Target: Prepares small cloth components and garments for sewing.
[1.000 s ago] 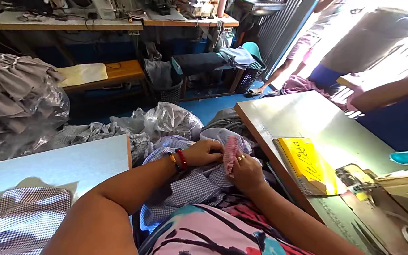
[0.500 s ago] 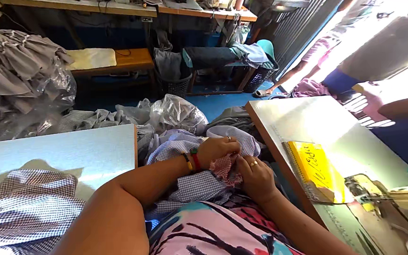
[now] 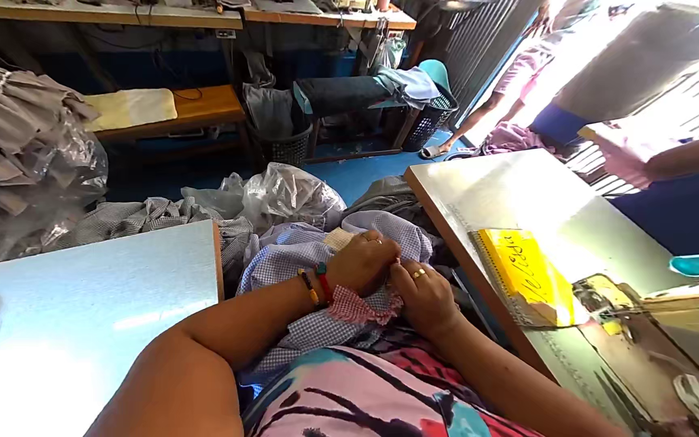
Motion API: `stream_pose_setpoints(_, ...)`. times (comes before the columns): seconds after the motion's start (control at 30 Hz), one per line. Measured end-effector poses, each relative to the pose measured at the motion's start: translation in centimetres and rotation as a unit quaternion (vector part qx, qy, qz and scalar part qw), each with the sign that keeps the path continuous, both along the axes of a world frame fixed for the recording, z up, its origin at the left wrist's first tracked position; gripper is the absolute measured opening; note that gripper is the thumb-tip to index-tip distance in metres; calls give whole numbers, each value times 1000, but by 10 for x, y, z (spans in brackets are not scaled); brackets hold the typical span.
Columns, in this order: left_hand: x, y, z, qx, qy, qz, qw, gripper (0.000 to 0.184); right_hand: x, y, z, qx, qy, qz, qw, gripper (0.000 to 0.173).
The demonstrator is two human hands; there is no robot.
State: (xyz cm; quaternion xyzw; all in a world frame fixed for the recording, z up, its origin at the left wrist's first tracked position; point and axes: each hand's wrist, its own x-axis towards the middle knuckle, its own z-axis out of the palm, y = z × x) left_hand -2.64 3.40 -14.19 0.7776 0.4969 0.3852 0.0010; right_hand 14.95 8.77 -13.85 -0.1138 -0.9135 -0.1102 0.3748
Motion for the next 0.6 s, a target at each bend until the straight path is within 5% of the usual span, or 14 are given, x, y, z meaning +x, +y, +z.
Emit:
stream_pose_setpoints(0.1, -15, 14, -7, 163, 133, -8, 977, 17, 0, 1, -1, -6, 8, -11, 1000, 16)
stream_pose_setpoints(0.23, -20, 4, 7, -8, 81, -21, 996, 21, 1, 1, -2, -17, -5, -11, 1000, 13)
stream_pose_setpoints(0.4, -23, -2, 16, -233, -198, -63, 950, 20, -1, 0, -1, -28, 1, -7, 1000, 14)
stream_pose_setpoints(0.6, -5, -4, 17, -341, -498, -119, 788, 22, 1, 0, -2, -75, 4, -56, 996, 11)
